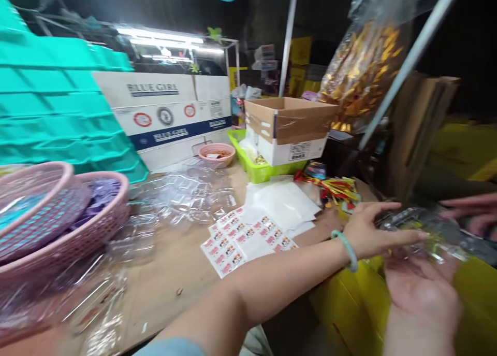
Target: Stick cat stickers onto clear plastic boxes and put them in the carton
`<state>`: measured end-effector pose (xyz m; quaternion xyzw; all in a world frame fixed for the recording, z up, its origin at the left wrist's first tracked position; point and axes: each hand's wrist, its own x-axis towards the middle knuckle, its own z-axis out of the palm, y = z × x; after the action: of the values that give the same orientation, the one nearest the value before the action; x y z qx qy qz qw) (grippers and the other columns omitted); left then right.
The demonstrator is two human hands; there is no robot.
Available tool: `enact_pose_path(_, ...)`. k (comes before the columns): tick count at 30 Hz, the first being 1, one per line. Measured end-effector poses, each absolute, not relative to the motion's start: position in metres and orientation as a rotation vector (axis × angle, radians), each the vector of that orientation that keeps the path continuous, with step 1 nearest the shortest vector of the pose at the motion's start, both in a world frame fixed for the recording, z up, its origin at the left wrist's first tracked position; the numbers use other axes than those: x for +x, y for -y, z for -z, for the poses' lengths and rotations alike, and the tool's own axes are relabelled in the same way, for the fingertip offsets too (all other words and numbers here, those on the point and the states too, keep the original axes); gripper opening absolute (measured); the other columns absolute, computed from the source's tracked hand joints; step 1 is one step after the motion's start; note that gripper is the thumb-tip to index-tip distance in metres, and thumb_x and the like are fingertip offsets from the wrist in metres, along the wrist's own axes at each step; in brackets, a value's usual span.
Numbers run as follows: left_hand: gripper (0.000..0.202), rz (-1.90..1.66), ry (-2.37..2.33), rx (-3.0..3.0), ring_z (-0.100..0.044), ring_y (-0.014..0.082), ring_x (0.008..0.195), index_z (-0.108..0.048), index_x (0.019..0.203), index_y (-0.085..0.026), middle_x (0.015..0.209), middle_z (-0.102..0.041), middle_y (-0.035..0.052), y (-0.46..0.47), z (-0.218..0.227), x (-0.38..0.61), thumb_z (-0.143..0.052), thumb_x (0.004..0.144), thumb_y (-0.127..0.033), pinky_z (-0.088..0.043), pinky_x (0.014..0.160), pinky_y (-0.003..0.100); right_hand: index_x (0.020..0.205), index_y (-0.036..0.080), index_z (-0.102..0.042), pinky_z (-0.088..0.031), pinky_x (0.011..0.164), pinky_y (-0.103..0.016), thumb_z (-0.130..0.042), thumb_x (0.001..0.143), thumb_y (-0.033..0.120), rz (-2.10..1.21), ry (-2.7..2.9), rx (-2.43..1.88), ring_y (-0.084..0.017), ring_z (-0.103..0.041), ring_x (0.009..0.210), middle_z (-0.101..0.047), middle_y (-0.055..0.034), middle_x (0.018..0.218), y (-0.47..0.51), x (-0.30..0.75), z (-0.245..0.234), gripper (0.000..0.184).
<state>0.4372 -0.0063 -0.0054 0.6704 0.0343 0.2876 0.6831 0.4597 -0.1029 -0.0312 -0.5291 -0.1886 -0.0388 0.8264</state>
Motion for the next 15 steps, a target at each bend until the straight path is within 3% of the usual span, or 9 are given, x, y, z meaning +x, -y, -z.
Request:
enact_pose_path(3, 0.062, -0.928, -0.236, 1.504, -0.052, 0.0258, 0.119, -0.06, 0.123, -0.028, 0.124, -0.055, 0.0103, -0.05, 0.034, 0.364, -0.077, 0.067, -0.048, -0.039, 0.106, 0.042, 0.128, 0.053, -0.045, -0.05, 0.088, -0.063, -0.059, 0.073, 0.026, -0.257, 0.445, -1.106, -0.031, -0.049, 0.128, -0.047, 0.0031, 0.144, 0.04, 0.42, 0.063, 0.063)
enact_pose_path(6, 0.059, -1.046, -0.513, 1.567, -0.048, 0.0263, 0.121, -0.054, 0.128, -0.029, 0.129, -0.049, 0.0104, -0.123, 0.045, 0.293, -0.07, 0.075, -0.048, -0.041, 0.102, 0.042, 0.135, 0.044, -0.036, -0.055, 0.086, -0.056, -0.057, 0.076, 0.03, -0.589, 0.559, -1.076, -0.025, -0.064, 0.109, -0.061, -0.0029, 0.127, -0.048, 0.384, 0.081, 0.064)
enact_pose_path(10, 0.053, -1.24, -0.757, 1.78, -0.049, 0.0258, 0.121, -0.056, 0.125, -0.024, 0.127, -0.053, 0.0107, -0.227, 0.033, 0.232, -0.068, 0.078, -0.043, -0.037, 0.104, 0.039, 0.136, 0.031, -0.033, -0.058, 0.08, -0.045, -0.048, 0.08, 0.034, -0.636, 0.908, -1.311, -0.019, -0.069, 0.087, -0.068, -0.0029, 0.101, -0.178, 0.355, 0.071, 0.057)
enact_pose_path(15, 0.046, -1.216, -1.13, 1.935, -0.052, 0.0283, 0.12, -0.06, 0.118, -0.016, 0.124, -0.058, 0.0156, -0.325, 0.019, 0.188, -0.069, 0.077, -0.035, -0.038, 0.103, 0.042, 0.118, 0.015, -0.053, -0.051, 0.084, -0.05, -0.058, 0.075, 0.044, -0.554, 1.231, -1.518, -0.025, -0.065, 0.09, -0.069, -0.0114, 0.097, -0.291, 0.328, 0.046, 0.053)
